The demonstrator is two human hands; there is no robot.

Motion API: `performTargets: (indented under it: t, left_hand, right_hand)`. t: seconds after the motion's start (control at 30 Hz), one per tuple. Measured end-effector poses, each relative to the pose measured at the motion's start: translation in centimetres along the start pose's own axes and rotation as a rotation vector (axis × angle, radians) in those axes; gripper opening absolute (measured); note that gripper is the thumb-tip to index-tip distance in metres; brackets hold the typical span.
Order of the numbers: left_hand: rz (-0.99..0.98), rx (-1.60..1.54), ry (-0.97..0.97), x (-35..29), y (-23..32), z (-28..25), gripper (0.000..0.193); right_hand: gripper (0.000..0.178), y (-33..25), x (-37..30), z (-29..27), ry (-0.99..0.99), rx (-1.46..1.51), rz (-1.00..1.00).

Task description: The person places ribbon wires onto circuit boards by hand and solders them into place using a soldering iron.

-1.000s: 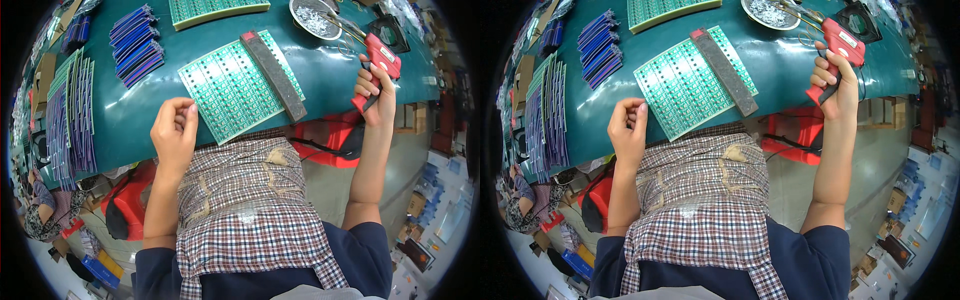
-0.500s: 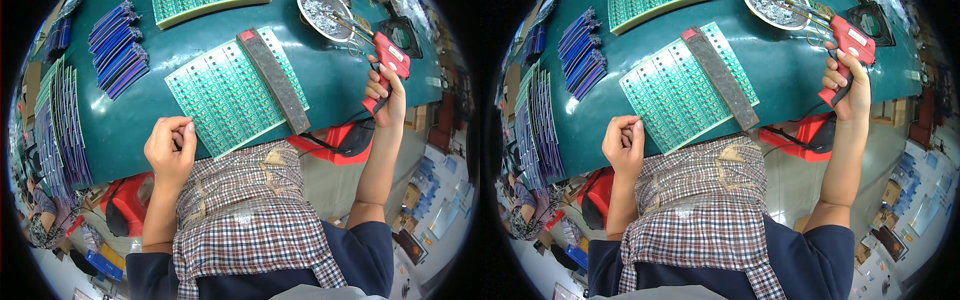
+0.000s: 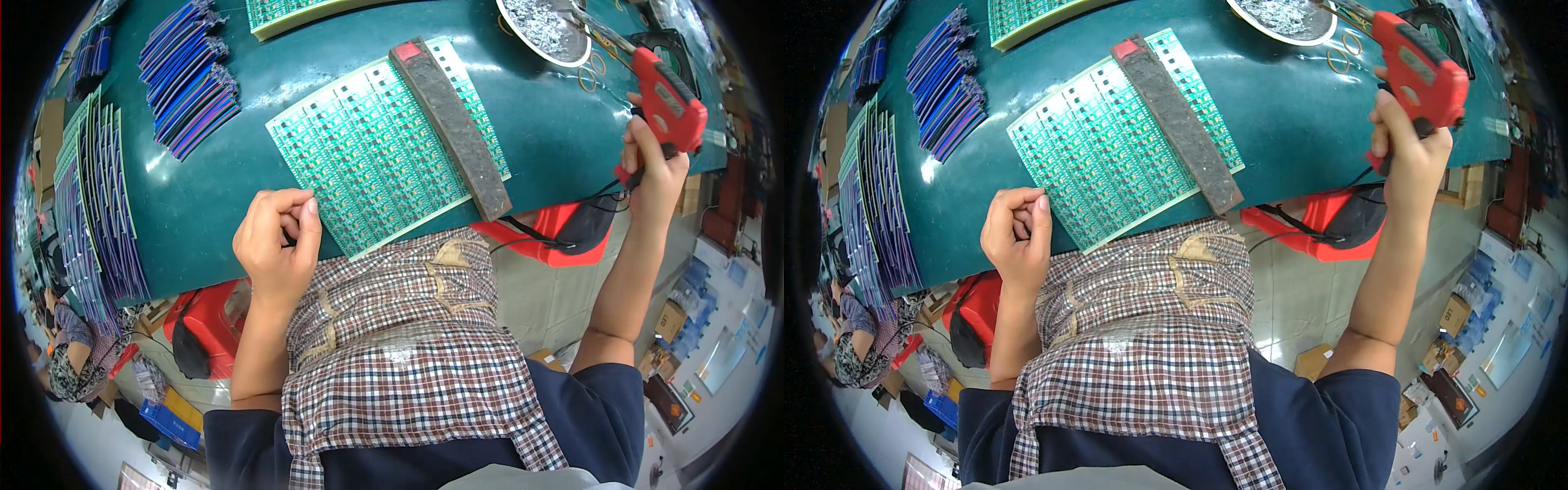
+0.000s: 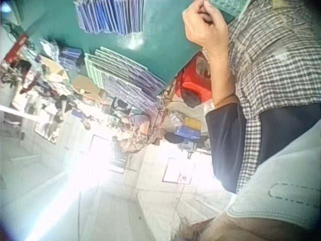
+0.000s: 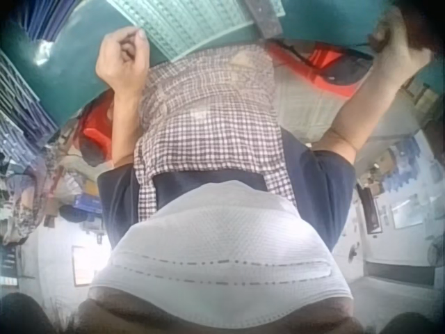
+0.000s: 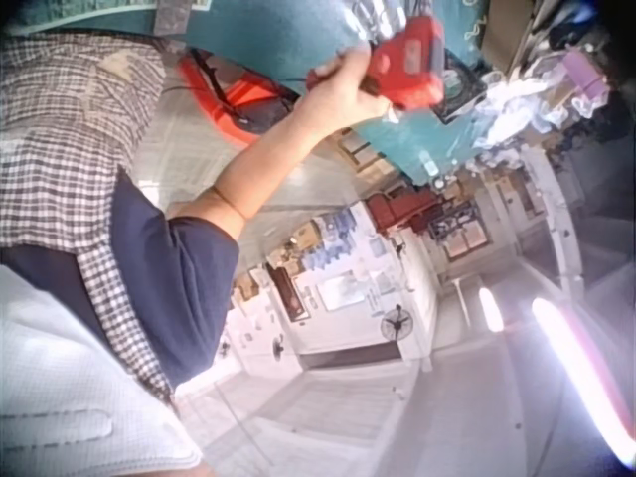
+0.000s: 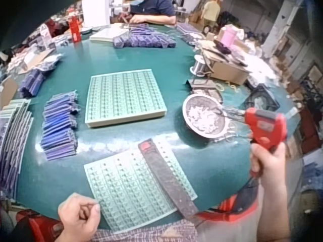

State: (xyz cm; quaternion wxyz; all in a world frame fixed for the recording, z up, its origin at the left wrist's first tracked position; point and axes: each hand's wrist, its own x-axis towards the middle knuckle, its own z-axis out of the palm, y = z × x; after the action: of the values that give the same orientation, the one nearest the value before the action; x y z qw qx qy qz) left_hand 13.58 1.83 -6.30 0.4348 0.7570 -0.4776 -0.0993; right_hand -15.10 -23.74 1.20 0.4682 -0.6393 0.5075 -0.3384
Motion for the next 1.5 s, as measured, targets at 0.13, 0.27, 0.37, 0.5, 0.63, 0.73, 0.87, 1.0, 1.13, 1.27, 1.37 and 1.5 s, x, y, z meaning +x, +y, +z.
performTargets:
  t: [0.13,0.27,0.37,0.5,0.63,0.73,0.87,1.0,1.13,1.27,1.37,1.5]
  left_hand:
    - [0.003,0.031,-0.001,-0.1,0.0,-0.1,0.01]
    - [0.001,0.035,0.003,-0.1,0.0,0.0,0.01]
    - [0.001,0.032,-0.001,0.0,0.1,0.0,0.01]
    - [-0.002,0.046,-0.008,0.0,0.1,-0.1,0.01]
    - [0.003,0.058,-0.012,-0.1,0.0,0.0,0.01]
    - [0.008,0.054,-0.01,-0.1,0.2,-0.1,0.011]
    - [-0.004,0.047,-0.014,-0.1,0.1,0.0,0.011]
    - [0.034,0.033,-0.018,-0.3,-0.4,0.0,0.011]
    - [-0.008,0.069,-0.016,0.0,0.2,0.0,0.01]
    - [0.006,0.072,-0.018,0.1,0.1,0.0,0.01]
    - [0.006,0.075,-0.012,0.0,0.1,0.0,0.01]
    - [0.002,0.071,-0.013,-0.1,0.1,-0.1,0.01]
  right_hand:
    - [0.033,1.6,0.9,0.3,0.065,-0.676,-0.503]
    - [0.047,0.6,0.2,1.7,-0.07,-1.006,-0.748]
    - [0.054,0.2,-0.3,1.7,-0.085,-1.096,-0.738]
    - [0.054,0.2,-0.4,1.3,-0.141,-1.11,-0.798]
    - [0.052,-0.2,-0.4,1.1,-0.206,-1.041,-0.804]
    - [0.046,-0.4,-0.4,1.0,-0.181,-1.076,-0.757]
    - [0.047,-0.3,0.4,1.5,-0.101,-1.097,-0.799]
    - [0.047,-0.4,0.5,1.1,-0.194,-1.094,-0.814]
    - [0.043,-1.0,0.7,1.2,-0.2,-0.773,-0.862]
    - [0.033,-1.1,-0.1,1.1,-0.037,0.046,-0.076]
    - [0.035,-0.2,1.1,0.6,-0.114,0.472,0.173]
    - [0.033,1.8,2.6,-0.5,-0.259,0.835,0.425]
